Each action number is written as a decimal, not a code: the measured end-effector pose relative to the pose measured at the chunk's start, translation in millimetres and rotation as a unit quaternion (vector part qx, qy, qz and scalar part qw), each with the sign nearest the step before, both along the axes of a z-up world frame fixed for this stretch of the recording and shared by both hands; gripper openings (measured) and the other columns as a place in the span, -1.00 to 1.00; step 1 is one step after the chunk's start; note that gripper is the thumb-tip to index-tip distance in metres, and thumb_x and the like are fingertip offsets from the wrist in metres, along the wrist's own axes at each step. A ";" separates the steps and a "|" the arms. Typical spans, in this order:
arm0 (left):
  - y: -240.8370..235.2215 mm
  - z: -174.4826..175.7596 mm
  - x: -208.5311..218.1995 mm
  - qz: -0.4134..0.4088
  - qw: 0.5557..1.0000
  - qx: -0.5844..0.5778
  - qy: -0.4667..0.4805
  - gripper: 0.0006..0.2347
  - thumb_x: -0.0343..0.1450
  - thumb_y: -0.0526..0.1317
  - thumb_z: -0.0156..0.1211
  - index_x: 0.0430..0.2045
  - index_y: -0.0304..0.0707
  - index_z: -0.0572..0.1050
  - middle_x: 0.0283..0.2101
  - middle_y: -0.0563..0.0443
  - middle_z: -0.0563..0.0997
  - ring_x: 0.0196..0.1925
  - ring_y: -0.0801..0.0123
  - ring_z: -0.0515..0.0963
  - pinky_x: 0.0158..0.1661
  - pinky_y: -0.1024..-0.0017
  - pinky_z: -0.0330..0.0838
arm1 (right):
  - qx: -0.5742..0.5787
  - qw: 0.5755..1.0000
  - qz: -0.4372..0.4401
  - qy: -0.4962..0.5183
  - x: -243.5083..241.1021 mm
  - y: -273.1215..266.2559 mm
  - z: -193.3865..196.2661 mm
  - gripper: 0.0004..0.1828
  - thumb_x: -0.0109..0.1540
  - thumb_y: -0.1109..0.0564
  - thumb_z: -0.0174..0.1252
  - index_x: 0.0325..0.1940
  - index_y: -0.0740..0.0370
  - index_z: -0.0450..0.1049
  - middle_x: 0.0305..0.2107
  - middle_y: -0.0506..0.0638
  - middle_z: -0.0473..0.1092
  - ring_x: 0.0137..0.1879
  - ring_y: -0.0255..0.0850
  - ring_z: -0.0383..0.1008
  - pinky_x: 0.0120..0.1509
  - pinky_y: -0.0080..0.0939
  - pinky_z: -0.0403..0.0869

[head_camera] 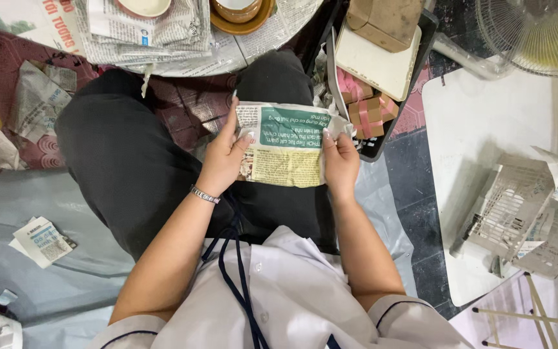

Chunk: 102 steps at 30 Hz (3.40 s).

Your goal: The person sits on the floor and wraps individual ceramic bowls and cups with newspaper. They fold the paper around each item, place it on a table, and repeat the process for multiple pieces.

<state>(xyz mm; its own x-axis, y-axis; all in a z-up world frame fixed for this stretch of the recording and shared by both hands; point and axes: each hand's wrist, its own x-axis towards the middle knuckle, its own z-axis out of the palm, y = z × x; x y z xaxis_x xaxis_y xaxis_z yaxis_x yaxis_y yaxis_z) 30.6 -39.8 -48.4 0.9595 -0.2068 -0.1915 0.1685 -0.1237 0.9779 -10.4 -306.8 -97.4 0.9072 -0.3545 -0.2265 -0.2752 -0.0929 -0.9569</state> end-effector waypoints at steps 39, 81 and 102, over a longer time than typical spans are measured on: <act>-61.2 28.6 -13.7 -0.125 0.896 0.364 -0.220 0.03 0.07 0.35 0.43 0.42 -0.13 0.17 0.51 -0.40 -0.07 0.52 -0.45 -0.20 0.29 -0.56 -0.24 | 0.063 0.994 0.065 0.064 -46.3 -29.3 -13.0 -0.81 0.37 0.20 0.20 -0.09 0.38 0.36 -0.40 -0.04 0.48 -0.30 -0.45 0.41 -0.25 -0.41 0.35; -2.3 -7.1 -29.7 -0.241 0.945 0.060 -0.211 -0.77 0.52 -0.10 0.07 -0.08 -0.02 0.67 0.34 0.16 0.50 0.58 0.01 0.13 0.50 -0.13 -0.32 | -0.371 0.819 0.388 -0.203 -12.7 -28.8 117.9 -0.65 -0.01 0.07 0.34 -0.12 -0.05 0.65 0.14 0.03 0.49 0.36 0.10 0.28 0.38 0.14 0.09; -16.1 -10.0 -30.2 0.009 0.953 0.267 0.140 -0.48 0.45 0.18 0.26 -0.27 -0.50 0.51 -0.32 -0.38 0.64 -0.23 -0.06 0.66 -0.22 0.21 0.49 | -0.338 0.938 0.059 -0.040 17.0 43.6 57.0 -0.38 0.21 0.01 0.43 0.22 0.29 0.34 -0.19 0.13 0.31 -0.12 -0.06 0.36 -0.02 -0.10 0.41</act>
